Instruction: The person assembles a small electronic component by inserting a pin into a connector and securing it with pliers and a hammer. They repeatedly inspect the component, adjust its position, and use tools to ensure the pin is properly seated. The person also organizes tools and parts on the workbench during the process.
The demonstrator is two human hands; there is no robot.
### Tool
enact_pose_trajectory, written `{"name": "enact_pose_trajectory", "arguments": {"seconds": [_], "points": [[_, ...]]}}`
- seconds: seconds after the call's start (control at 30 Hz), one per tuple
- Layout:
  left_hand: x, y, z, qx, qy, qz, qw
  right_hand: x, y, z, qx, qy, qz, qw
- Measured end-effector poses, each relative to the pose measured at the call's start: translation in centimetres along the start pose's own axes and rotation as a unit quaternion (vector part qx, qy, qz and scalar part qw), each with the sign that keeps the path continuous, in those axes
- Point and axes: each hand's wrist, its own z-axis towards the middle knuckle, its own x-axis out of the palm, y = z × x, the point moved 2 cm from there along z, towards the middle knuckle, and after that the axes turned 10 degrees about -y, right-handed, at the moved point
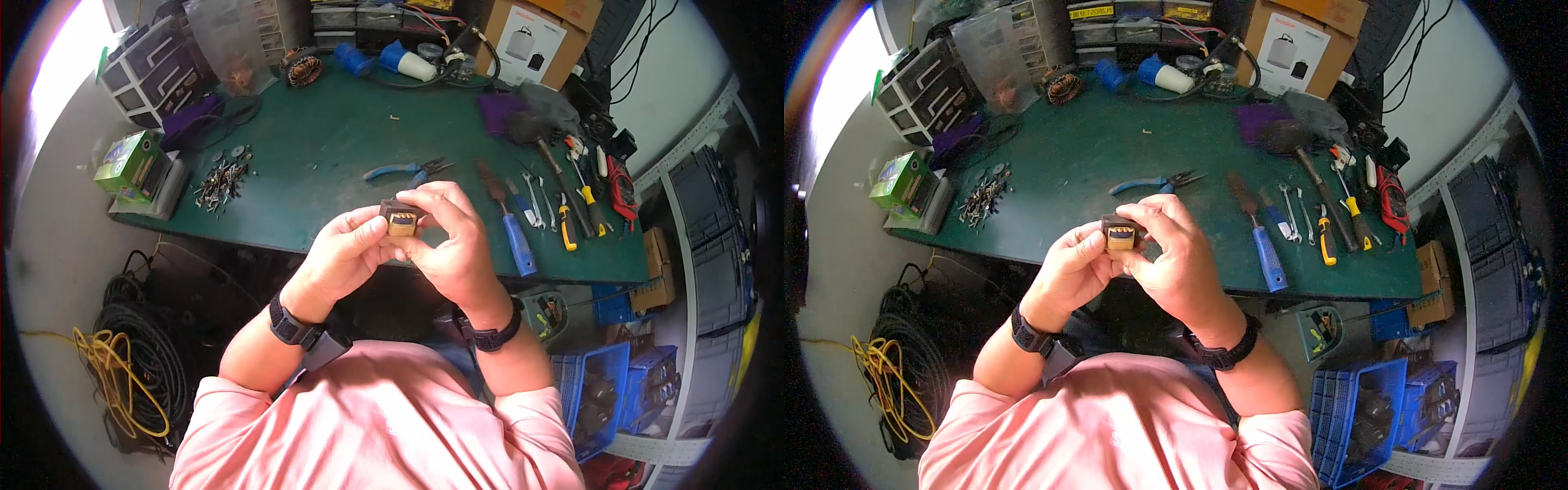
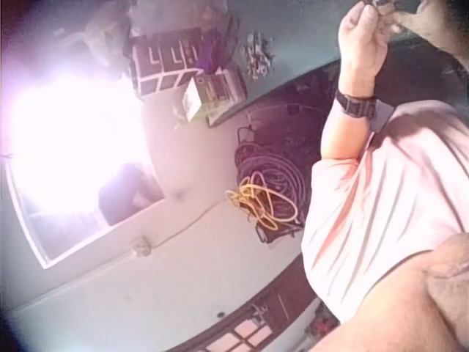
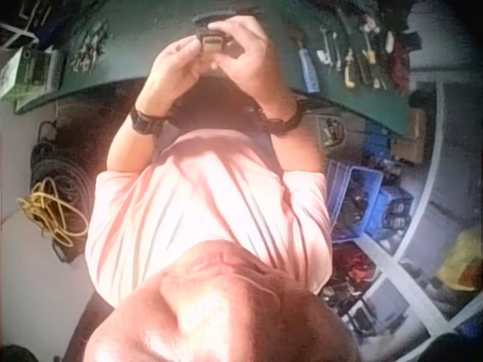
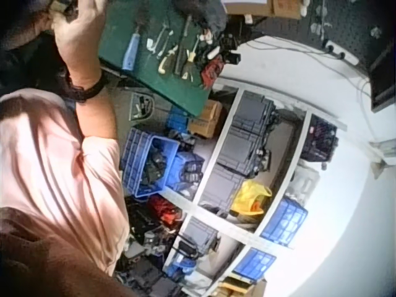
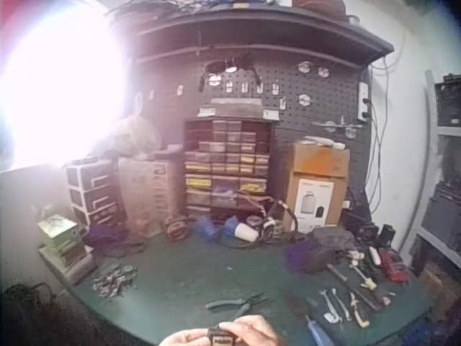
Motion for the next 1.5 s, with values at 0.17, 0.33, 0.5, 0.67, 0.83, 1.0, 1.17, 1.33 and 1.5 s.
{"name": "enact_pose_trajectory", "arguments": {"seconds": [0.17,0.33,0.5,0.67,0.83,1.0,1.17,1.33,1.5], "points": [[-0.9,0.3,-0.7,0.073,-0.064,0.111,0.989,1.4,-1.4,-1.5,-0.009,-0.033,0.016,0.999],[-1.4,0.5,-0.9,0.091,-0.071,0.155,0.981,1.7,-2.0,-2.2,0.009,-0.036,0.054,0.998],[-1.8,0.6,-1.0,0.104,-0.061,0.158,0.980,1.6,-1.9,-2.5,-0.011,-0.041,0.043,0.998],[-1.5,0.5,-1.0,0.111,-0.069,0.152,0.980,1.2,-1.6,-2.8,0.032,-0.016,0.081,0.996],[-1.3,0.4,-0.9,0.136,-0.043,0.194,0.970,0.3,-2.3,-3.5,0.204,0.002,0.271,0.941],[-0.5,0.6,-1.0,0.182,-0.021,0.231,0.955,0.2,-1.6,-3.3,0.080,-0.001,0.115,0.990],[-0.2,0.6,-1.0,0.188,-0.039,0.260,0.946,0.1,-1.6,-3.3,0.040,-0.013,0.100,0.994],[-0.5,0.6,-1.1,0.094,-0.085,0.239,0.963,0.1,-1.8,-3.6,-0.018,-0.052,0.067,0.996],[-0.7,1.1,-1.6,0.069,-0.110,0.216,0.968,0.1,-1.7,-3.7,-0.083,-0.028,-0.046,0.995]]}}
